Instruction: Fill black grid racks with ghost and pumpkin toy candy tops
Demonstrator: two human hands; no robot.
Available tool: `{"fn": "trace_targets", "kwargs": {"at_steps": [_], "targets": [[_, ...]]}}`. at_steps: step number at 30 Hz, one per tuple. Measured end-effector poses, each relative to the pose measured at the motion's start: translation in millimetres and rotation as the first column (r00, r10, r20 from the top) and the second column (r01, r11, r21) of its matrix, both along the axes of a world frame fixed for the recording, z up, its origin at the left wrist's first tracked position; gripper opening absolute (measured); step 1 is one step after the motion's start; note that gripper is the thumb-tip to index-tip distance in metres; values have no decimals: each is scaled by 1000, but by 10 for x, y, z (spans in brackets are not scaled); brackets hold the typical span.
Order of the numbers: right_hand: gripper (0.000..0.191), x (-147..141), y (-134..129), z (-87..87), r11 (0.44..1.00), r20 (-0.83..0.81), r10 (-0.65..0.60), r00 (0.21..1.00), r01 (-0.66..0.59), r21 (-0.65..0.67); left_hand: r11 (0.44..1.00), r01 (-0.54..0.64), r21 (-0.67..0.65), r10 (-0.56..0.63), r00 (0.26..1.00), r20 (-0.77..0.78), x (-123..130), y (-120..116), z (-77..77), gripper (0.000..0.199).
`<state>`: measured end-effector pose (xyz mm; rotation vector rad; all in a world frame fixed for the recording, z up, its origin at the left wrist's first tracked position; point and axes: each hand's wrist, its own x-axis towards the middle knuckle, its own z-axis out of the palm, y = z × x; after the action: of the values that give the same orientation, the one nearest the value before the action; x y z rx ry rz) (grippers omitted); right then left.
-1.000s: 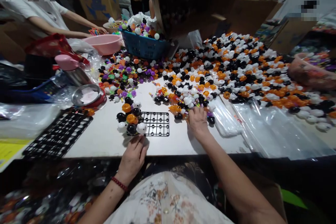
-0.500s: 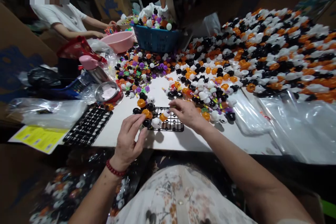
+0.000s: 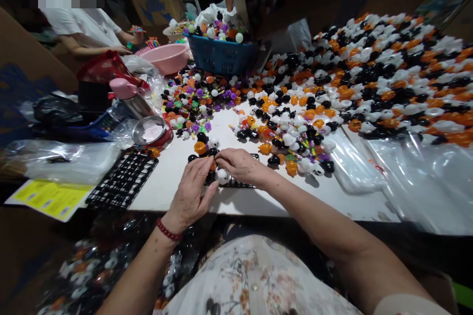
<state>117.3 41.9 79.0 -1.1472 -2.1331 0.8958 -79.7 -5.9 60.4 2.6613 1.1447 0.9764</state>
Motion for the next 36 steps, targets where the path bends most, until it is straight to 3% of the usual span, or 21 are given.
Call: {"fn": "trace_targets", "kwargs": {"at_steps": [3, 6, 11, 13, 15, 19, 21, 23, 27, 28, 29, 31, 33, 36], "targets": [[10, -57, -2, -67, 995, -39, -74, 997, 71, -62, 1000, 23, 13, -22, 999, -38, 33, 24, 0, 69], [12, -120, 17, -129, 996, -32, -58, 998, 56, -68, 998, 15, 69, -9, 997, -80, 59, 65, -32, 67], [19, 106, -95, -157, 985, -68, -120, 990, 127, 113, 990, -5, 142, 18, 996, -87, 62, 144, -132, 64], [17, 391, -267, -177, 941, -93, -217, 972, 234, 245, 989, -8, 150, 21, 996, -83, 54, 143, -133, 64], [21, 767, -469, -261, 847, -56, -392, 918, 384, 367, 987, -19, 159, 30, 997, -68, 46, 117, -93, 64], [40, 1545, -784, -617, 616, 143, -751, 644, 607, 502, 982, -32, 188, 31, 999, 6, 95, 7, 43, 63], [44, 1818, -873, -783, 596, 178, -783, 597, 635, 491, 982, 26, 186, -33, 999, 36, 189, -74, 84, 61], [43, 1950, -924, -857, 615, 170, -769, 616, 641, 459, 978, 133, 160, -140, 990, 34, 331, -170, 81, 55], [39, 1768, -936, -735, 548, 137, -808, 573, 645, 533, 910, 391, 136, -382, 920, -87, 599, -361, -10, 39], [38, 1650, -919, -686, 554, 124, -796, 593, 630, 545, 900, 410, 145, -399, 911, -102, 623, -392, -29, 38], [37, 1516, -893, -647, 594, 112, -755, 646, 601, 535, 902, 402, 157, -391, 915, -96, 622, -412, -37, 39], [35, 1217, -808, -609, 730, 88, -595, 799, 492, 474, 938, 298, 174, -297, 954, -36, 560, -418, -13, 46], [34, 921, -677, -627, 844, 109, -424, 899, 349, 407, 974, 151, 167, -154, 988, 10, 455, -375, 56, 55], [36, 579, -427, -709, 910, 268, -327, 906, 226, 346, 993, 8, 119, -3, 999, -41, 312, -238, 157, 58]]}}
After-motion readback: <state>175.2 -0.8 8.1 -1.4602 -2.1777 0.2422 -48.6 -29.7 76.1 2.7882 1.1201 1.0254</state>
